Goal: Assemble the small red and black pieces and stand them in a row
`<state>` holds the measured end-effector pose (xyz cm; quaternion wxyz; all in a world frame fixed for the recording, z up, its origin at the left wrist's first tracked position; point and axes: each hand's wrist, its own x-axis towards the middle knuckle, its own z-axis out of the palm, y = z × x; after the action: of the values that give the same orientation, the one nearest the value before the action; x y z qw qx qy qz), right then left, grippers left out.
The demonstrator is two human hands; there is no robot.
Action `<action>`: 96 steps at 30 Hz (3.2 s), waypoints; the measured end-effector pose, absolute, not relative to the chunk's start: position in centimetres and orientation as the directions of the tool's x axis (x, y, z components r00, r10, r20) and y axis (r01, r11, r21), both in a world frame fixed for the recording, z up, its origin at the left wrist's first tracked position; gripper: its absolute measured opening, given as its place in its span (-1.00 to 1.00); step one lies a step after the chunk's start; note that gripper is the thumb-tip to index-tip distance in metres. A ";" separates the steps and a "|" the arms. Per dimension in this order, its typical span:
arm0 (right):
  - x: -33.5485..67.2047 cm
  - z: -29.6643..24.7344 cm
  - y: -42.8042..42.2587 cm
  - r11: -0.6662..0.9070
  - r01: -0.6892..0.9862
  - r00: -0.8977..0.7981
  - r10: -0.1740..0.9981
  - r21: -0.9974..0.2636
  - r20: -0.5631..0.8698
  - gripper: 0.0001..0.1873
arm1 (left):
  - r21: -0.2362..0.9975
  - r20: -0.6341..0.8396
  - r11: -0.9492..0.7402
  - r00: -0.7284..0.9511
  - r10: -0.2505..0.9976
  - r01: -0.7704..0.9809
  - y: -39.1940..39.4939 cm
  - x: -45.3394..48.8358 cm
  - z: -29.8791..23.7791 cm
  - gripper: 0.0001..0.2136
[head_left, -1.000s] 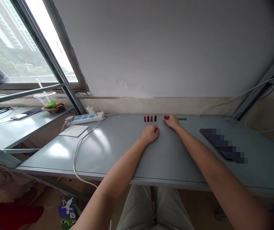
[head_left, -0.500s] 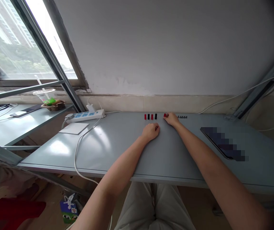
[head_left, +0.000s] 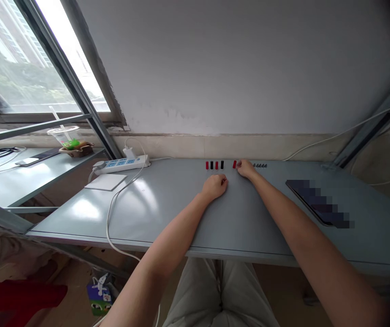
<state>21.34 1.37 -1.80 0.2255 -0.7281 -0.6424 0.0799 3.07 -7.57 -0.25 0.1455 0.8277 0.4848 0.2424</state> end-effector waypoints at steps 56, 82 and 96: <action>17.1 -0.5 -4.5 0.197 0.775 0.010 0.946 -0.600 0.324 -0.88 | 0.608 0.407 -0.329 0.071 0.911 0.722 -7.2 3.3 -0.1 -0.63; 18.0 2.1 -8.4 0.373 0.928 -0.340 0.840 0.006 0.423 -0.85 | 0.770 0.354 -0.339 0.080 0.932 0.540 -6.7 3.4 0.0 -0.72; 18.1 0.9 -7.5 0.319 0.784 -0.099 0.911 -0.532 0.401 -0.66 | 0.923 0.266 -0.268 0.048 0.963 0.275 -6.2 3.1 0.2 -0.71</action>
<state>18.10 -7.51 0.89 0.3444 -0.5761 -0.7355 0.0920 3.11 -6.20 0.22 0.3542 0.6313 0.4903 0.4854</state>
